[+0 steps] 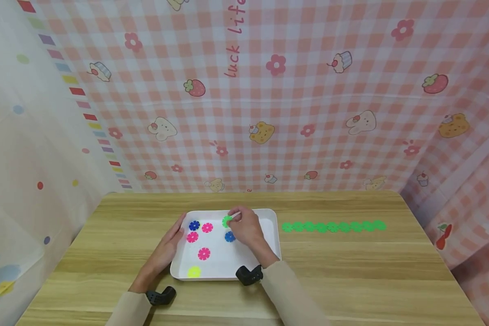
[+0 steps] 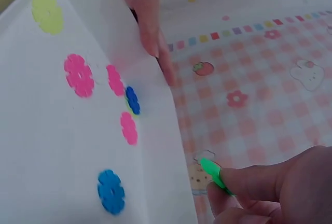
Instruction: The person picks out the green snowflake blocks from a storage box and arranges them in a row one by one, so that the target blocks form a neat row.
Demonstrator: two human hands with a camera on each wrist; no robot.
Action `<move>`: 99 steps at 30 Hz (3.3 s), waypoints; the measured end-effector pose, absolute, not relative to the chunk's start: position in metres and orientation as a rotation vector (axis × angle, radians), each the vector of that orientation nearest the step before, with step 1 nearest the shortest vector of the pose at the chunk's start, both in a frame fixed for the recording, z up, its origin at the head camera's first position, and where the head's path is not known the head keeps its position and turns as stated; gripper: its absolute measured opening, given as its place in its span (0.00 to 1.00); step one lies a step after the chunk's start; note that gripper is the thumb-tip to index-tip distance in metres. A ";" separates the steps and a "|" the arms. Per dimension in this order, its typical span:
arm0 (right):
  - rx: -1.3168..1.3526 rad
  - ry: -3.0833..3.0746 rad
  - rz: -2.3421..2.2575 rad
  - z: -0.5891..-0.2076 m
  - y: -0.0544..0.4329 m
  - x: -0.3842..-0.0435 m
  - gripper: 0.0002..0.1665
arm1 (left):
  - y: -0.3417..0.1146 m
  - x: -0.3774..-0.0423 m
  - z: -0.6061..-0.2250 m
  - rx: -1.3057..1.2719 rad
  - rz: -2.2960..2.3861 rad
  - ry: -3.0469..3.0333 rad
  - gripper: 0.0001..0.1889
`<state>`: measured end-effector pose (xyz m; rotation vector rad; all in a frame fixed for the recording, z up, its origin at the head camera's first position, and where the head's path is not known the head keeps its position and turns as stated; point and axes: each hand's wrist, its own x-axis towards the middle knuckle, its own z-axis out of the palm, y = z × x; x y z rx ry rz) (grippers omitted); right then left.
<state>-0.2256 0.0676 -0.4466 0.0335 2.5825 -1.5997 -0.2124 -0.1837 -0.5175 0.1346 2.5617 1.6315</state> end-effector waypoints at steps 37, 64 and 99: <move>0.183 2.723 -1.638 -0.444 0.298 -0.198 0.25 | -0.187 -0.212 -0.519 0.193 1.672 2.517 0.27; 0.850 2.361 -2.258 -0.501 0.444 -0.179 0.09 | -0.186 -0.213 -0.521 0.205 1.689 2.517 0.27; 1.300 2.858 -1.586 -0.503 0.427 -0.205 0.10 | -0.178 -0.193 -0.480 0.185 1.653 2.497 0.27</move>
